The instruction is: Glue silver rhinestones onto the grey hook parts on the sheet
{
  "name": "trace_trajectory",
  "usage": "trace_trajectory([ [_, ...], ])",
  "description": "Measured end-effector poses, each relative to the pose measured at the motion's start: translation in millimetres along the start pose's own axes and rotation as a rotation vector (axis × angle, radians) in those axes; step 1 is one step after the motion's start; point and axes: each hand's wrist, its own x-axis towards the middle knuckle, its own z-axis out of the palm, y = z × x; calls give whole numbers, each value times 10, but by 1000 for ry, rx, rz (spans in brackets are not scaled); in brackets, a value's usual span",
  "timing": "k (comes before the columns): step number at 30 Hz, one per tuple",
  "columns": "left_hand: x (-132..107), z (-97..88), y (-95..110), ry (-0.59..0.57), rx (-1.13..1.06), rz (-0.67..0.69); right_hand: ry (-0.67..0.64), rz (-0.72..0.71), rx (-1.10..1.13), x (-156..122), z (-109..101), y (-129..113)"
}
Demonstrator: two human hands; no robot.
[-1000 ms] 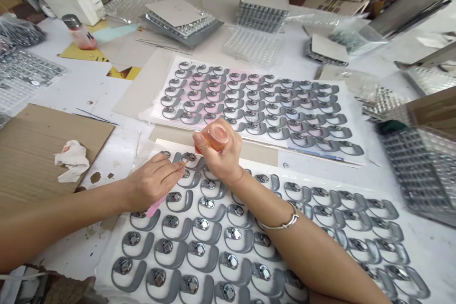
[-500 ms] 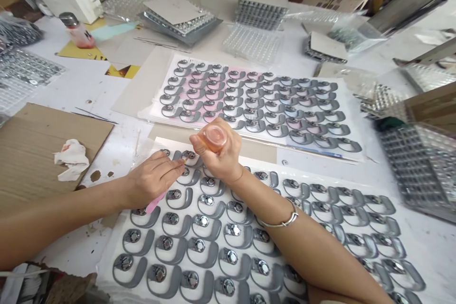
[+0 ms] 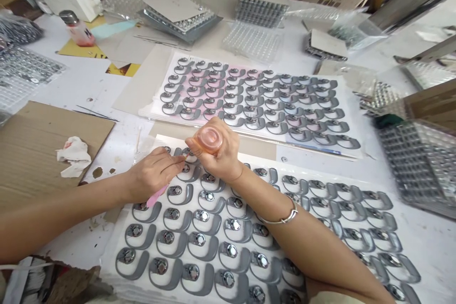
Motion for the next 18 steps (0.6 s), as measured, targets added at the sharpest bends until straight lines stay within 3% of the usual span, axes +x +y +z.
trace_trajectory([
  [18,-24,-17,-52,-40,-95,-33,-40,40,-5,11,-8,-38],
])
